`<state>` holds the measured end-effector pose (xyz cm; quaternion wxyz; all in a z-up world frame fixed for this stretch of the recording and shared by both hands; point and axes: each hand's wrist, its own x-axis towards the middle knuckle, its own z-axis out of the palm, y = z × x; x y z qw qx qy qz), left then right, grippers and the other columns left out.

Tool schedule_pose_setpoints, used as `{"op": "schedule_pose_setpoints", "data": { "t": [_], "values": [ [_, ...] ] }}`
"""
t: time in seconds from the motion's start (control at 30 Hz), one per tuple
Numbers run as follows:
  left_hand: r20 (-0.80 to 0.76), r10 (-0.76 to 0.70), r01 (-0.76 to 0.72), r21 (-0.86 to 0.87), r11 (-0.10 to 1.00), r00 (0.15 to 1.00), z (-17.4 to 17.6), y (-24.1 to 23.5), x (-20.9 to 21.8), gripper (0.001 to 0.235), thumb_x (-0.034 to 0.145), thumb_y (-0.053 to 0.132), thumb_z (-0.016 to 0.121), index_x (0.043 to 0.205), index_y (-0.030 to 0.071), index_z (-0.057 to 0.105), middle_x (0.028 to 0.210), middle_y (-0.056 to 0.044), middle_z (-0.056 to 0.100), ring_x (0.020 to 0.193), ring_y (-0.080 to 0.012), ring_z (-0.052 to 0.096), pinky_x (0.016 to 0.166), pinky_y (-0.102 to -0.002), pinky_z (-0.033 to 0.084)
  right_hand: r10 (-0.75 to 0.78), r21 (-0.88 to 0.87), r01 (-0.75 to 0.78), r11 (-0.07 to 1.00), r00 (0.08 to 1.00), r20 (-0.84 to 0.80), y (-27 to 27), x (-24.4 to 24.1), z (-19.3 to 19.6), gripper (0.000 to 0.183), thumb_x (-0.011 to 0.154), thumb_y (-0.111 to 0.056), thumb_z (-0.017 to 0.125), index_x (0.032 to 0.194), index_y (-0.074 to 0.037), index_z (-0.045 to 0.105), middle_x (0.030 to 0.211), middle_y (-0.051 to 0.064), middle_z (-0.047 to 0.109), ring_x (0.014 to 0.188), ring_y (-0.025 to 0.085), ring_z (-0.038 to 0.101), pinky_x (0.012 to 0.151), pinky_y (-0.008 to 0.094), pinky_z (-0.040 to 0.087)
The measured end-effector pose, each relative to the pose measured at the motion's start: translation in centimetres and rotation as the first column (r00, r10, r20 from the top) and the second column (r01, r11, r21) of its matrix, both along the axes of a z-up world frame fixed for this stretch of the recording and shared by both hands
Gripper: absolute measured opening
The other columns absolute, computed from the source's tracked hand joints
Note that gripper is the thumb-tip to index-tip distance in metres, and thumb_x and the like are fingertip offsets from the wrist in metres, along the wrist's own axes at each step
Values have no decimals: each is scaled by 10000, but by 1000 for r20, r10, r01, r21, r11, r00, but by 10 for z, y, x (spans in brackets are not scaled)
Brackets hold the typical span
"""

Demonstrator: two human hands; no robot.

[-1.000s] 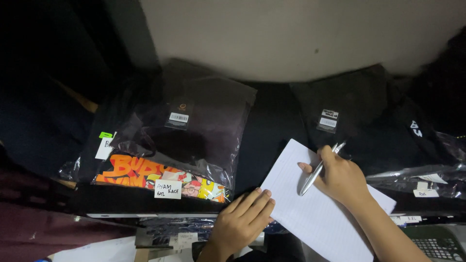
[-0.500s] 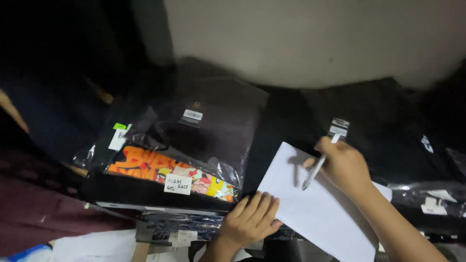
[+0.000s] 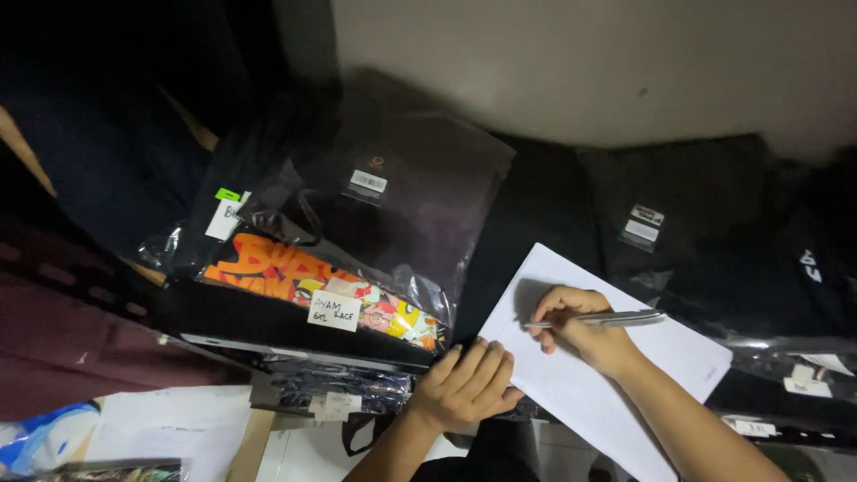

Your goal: The person writes on a notepad with a pen, then picks up and places down several packaged t-shirts on a shelf while continuing to write. The person handles the notepad and pen throughout the clip.

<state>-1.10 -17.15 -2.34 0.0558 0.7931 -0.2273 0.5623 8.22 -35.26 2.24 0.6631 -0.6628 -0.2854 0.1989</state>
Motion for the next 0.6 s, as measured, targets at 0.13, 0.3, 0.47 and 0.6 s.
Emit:
{"op": "schedule_pose_setpoints", "data": {
  "t": [0.13, 0.3, 0.47, 0.6],
  "values": [
    [29, -25, 26, -12, 1000, 999, -10, -1, 2, 285, 886, 418, 467, 953, 159, 567, 903, 6, 641, 841, -122, 618, 718, -246, 430, -8, -96, 20, 995, 991, 134, 3, -3, 9, 220, 518, 136, 543, 668, -24, 535, 579, 101, 615, 565, 178, 608, 439, 227, 477],
    [148, 91, -97, 35, 995, 985, -12, -2, 9, 323, 902, 442, 370, 918, 194, 577, 886, 58, 613, 829, -77, 590, 758, -242, 388, 21, -160, 19, 987, 969, 248, 6, -5, 11, 118, 652, 15, 665, 669, -50, 568, 603, 51, 602, 478, 69, 549, 390, 163, 424],
    [144, 113, -122, 50, 991, 983, -16, -2, 9, 347, 909, 458, 344, 931, 190, 565, 900, 55, 595, 845, -79, 577, 757, -240, 380, 54, -90, -34, 995, 971, 231, 10, -11, 15, 118, 695, 71, 545, 632, -22, 509, 580, 95, 620, 515, 124, 597, 510, 225, 521],
    [100, 96, -103, 66, 992, 990, -14, -1, 6, 358, 908, 482, 369, 935, 187, 572, 912, 50, 604, 863, -84, 581, 761, -238, 378, 52, -176, 5, 984, 946, 320, 11, -11, 17, 112, 676, 26, 578, 599, -42, 533, 578, 68, 616, 527, 108, 594, 494, 205, 488]
  ]
}}
